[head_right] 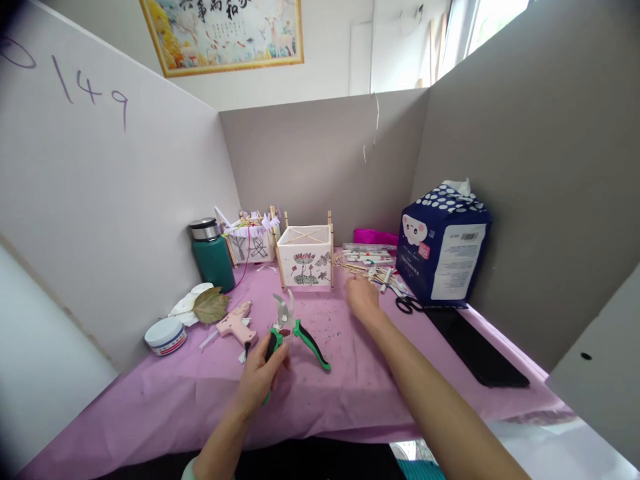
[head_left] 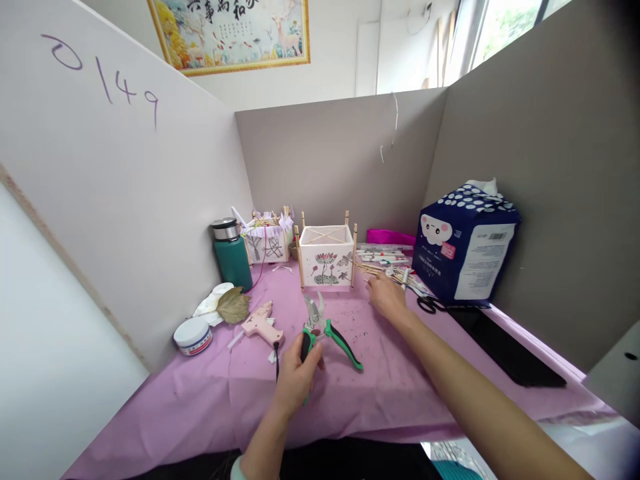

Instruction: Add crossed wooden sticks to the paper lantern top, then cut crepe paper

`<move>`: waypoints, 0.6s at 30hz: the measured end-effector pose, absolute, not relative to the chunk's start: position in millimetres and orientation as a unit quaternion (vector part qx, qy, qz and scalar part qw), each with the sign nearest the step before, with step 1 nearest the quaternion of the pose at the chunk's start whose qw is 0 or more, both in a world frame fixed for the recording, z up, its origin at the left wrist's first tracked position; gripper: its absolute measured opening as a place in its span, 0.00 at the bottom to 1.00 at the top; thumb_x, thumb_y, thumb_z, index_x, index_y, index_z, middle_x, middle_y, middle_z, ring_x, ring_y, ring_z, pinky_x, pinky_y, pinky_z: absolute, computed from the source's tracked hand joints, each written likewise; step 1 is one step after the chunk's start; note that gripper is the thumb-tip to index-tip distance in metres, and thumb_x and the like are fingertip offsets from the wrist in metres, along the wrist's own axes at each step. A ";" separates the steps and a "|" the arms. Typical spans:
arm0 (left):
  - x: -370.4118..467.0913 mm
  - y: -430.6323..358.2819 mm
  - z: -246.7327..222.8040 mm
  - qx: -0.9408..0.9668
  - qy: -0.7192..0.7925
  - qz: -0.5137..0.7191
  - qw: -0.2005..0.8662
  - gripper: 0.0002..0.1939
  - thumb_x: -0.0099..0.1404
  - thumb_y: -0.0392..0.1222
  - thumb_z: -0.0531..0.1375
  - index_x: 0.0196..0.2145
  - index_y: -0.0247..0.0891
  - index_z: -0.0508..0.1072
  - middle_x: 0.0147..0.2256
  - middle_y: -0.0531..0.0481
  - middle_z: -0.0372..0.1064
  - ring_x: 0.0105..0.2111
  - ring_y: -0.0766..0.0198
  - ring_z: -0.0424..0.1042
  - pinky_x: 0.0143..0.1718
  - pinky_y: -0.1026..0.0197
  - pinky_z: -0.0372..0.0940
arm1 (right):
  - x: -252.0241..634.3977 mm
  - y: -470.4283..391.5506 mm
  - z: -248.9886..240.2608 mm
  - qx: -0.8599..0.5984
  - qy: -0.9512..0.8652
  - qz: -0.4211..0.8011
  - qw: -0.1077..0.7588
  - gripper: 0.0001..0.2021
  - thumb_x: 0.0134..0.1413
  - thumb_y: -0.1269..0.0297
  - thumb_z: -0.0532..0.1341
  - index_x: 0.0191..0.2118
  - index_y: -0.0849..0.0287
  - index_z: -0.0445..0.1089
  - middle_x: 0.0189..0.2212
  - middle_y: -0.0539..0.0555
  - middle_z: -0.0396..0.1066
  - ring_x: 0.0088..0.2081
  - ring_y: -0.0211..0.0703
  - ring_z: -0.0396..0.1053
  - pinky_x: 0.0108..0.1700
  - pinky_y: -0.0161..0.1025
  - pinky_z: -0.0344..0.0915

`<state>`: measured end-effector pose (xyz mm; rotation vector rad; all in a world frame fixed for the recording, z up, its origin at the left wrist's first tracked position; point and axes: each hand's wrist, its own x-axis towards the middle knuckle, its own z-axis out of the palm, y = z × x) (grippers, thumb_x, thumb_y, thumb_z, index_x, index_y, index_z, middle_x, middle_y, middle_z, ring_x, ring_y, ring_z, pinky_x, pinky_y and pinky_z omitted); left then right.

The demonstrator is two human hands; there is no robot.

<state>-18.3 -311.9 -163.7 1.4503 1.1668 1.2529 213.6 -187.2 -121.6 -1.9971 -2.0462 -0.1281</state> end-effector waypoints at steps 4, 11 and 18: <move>-25.2 -317.7 -162.8 0.498 0.457 0.572 0.463 0.17 0.60 0.53 0.58 0.38 0.36 0.64 0.19 0.59 0.62 0.12 0.76 0.50 0.12 0.71 0.45 | 172.5 -207.7 -130.0 -0.566 -0.809 0.000 0.156 0.20 0.66 0.60 0.44 0.49 0.58 0.71 0.51 0.57 0.69 0.52 0.44 0.64 0.54 0.37 0.56; -49.3 -346.9 -148.5 0.471 0.463 0.587 0.467 0.19 0.60 0.51 0.61 0.44 0.37 0.66 0.20 0.59 0.61 0.15 0.75 0.51 0.14 0.72 0.46 | 141.2 -185.3 -148.7 -0.517 -0.847 0.073 0.104 0.38 0.60 0.46 0.49 0.63 0.76 0.52 0.65 0.72 0.45 0.65 0.60 0.44 0.63 0.50 0.43; -91.0 -370.2 -109.1 0.412 0.458 0.674 0.407 0.14 0.55 0.47 0.65 0.32 0.37 0.67 0.20 0.58 0.63 0.14 0.77 0.52 0.14 0.73 0.48 | 129.2 -263.0 -140.6 -0.284 -0.935 0.200 0.070 0.43 0.59 0.39 0.44 0.68 0.69 0.41 0.68 0.64 0.33 0.68 0.52 0.31 0.67 0.46 0.32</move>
